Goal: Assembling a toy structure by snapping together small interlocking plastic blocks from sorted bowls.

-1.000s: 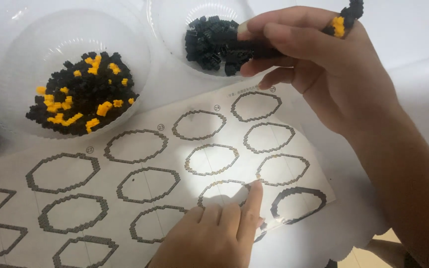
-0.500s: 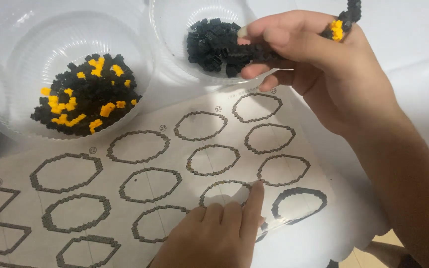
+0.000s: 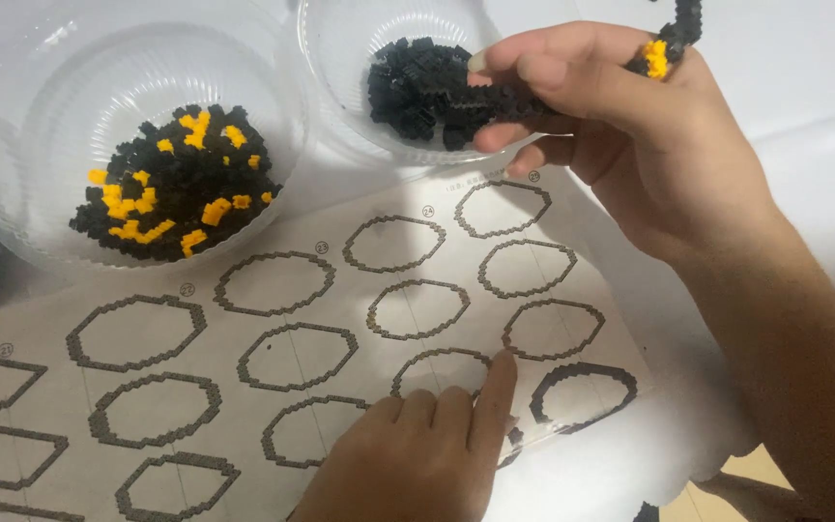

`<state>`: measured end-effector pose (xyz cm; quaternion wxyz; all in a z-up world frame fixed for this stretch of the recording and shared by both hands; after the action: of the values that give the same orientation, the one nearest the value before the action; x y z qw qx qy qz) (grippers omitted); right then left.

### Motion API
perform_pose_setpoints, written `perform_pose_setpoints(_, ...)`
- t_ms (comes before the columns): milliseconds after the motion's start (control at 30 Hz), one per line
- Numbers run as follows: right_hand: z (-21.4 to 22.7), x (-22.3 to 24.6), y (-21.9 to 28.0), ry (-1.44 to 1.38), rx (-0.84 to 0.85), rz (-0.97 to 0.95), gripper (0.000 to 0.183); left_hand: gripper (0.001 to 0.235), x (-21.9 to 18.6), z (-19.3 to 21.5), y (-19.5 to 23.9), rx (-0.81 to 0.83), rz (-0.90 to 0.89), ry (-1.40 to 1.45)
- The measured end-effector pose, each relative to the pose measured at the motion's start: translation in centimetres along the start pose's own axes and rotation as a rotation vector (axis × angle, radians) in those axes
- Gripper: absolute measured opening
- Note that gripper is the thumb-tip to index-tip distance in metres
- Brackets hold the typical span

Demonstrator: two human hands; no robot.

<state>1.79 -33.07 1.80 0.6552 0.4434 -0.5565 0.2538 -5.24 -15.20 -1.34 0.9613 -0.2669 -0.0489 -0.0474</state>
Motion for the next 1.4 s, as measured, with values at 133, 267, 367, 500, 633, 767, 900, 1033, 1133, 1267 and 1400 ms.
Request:
perform_pose_setpoints(133, 0.0, 0.1, 0.0, 0.035, -0.013, -0.021, 0.030, 0.019, 0.4, 0.9, -0.3, -0.060, -0.013, -0.067)
perform_pose_setpoints(267, 0.0, 0.1, 0.0, 0.028, -0.011, -0.019, 0.024, 0.021, 0.2, 0.9, -0.3, -0.052, -0.030, -0.090)
perform_pose_setpoints(367, -0.1, 0.2, 0.1, 0.049, -0.022, -0.028, 0.027, 0.022, 0.3, 0.6, -0.2, -0.032, -0.016, -0.081)
perform_pose_setpoints(500, -0.3, 0.2, 0.1, 0.002, 0.019, 0.000, 0.026, 0.025, 0.1, 0.5, -0.1, -0.023, -0.038, -0.052)
perform_pose_setpoints(633, -0.1, 0.2, 0.1, 0.006, 0.000, -0.010, 0.027, 0.028, 0.5, 1.1, -0.3, -0.055, -0.015, -0.043)
perform_pose_setpoints(767, -0.1, 0.1, 0.0, -0.010, 0.031, 0.004, 0.024, 0.027, 0.0, 0.8, -0.2, -0.015, -0.060, -0.022)
perform_pose_setpoints(900, 0.0, 0.1, -0.1, 0.061, 0.008, -0.014, 0.028, 0.022, -0.1, 1.3, -0.1, -0.072, -0.084, -0.075)
perform_pose_setpoints(1033, 0.0, 0.0, 0.0, -0.001, -0.010, -0.030, 0.027, 0.023, -0.2, 1.3, 0.1, -0.098, -0.096, -0.090)
perform_pose_setpoints(1133, 0.2, -0.1, -0.1, -0.020, -0.004, -0.028, 0.025, 0.024, -0.1, 1.3, 0.1, -0.112, -0.104, -0.024)
perform_pose_setpoints(1267, 0.1, 0.0, 0.0, 0.015, 0.011, -0.018, 0.027, 0.032, -0.3, 1.0, 0.1, -0.099, -0.092, -0.036)
perform_pose_setpoints(1400, 0.1, 0.0, -0.3, 0.056, 0.044, 0.001, 0.026, 0.037, 0.1, 1.2, 0.0, -0.105, -0.055, -0.004)
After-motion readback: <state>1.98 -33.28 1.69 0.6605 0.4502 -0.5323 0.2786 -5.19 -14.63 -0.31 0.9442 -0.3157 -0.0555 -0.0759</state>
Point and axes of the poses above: each hand's wrist, its own y-axis away from the middle knuckle, its own z-axis out of the back of the hand, x = y × z, the point moved 10 cm from there along -y, towards the middle knuckle, and after that the axes turned 14 degrees about -z, right-handed, at the moved point
